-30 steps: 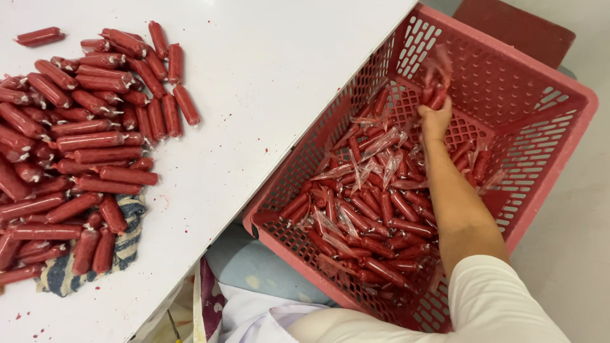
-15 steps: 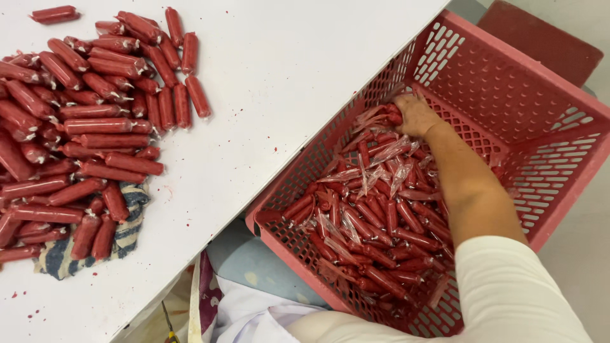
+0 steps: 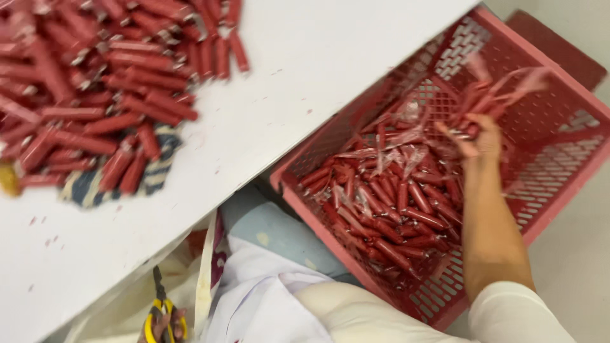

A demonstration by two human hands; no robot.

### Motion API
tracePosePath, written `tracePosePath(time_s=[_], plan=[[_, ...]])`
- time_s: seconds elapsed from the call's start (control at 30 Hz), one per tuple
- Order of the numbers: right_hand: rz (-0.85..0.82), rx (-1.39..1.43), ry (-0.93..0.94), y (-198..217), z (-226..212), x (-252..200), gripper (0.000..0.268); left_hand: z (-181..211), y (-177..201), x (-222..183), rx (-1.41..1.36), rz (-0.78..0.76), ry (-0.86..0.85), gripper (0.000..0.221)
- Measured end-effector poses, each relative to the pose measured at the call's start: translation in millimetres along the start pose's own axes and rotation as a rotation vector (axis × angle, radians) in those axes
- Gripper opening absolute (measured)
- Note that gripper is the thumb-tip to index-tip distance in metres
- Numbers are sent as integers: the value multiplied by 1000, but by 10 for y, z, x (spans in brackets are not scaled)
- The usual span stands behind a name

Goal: The person packages red sausages by hand. The person picks up handfuls of sausages from a large crate and places them into a white bag, occasionally using shears to trim the sausage casing.

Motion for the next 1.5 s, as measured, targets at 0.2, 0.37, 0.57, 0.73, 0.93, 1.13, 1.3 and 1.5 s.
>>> tracePosePath(time_s=[0.2,0.37,0.57,0.73,0.93,1.13,1.3,1.5], plan=[[-681,-366,103,-2265,419,-2057,66,651,-808,-1242,-303,252,-253,41],[-1353,-581,-591,-3541,3007,-4427,80,640,-713,-2040,-286,318,-384,57],[-1282,-1191,-991,-3193,5242,-5617,62,563,-480,-2612,-330,249,-617,78],[-1080,-1385,-982,-2475,6442,-4635,56,879,-865,-2690,-171,124,-552,80],[-932,-1318,-1036,-2367,6350,-4311,62,473,-885,-2193,207,88,-128,67],[-1025,-1325,-971,-2650,6031,-4689,58,563,-829,-1968,299,143,-97,67],[-1130,-1337,-911,-2896,5887,-4964,59,666,-833,-1971,375,167,-29,64],[-1184,-1360,-878,-2916,5911,-5003,63,781,-828,-1986,415,185,-26,64]])
Point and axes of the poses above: each hand's wrist, its own x-axis towards the middle knuckle, its own y-axis out of the back of the hand, z = x × y, the point moved 10 cm from there along x, towards the middle knuckle, and after that the axes turned 6 degrees about -y, right-handed, at the moved point
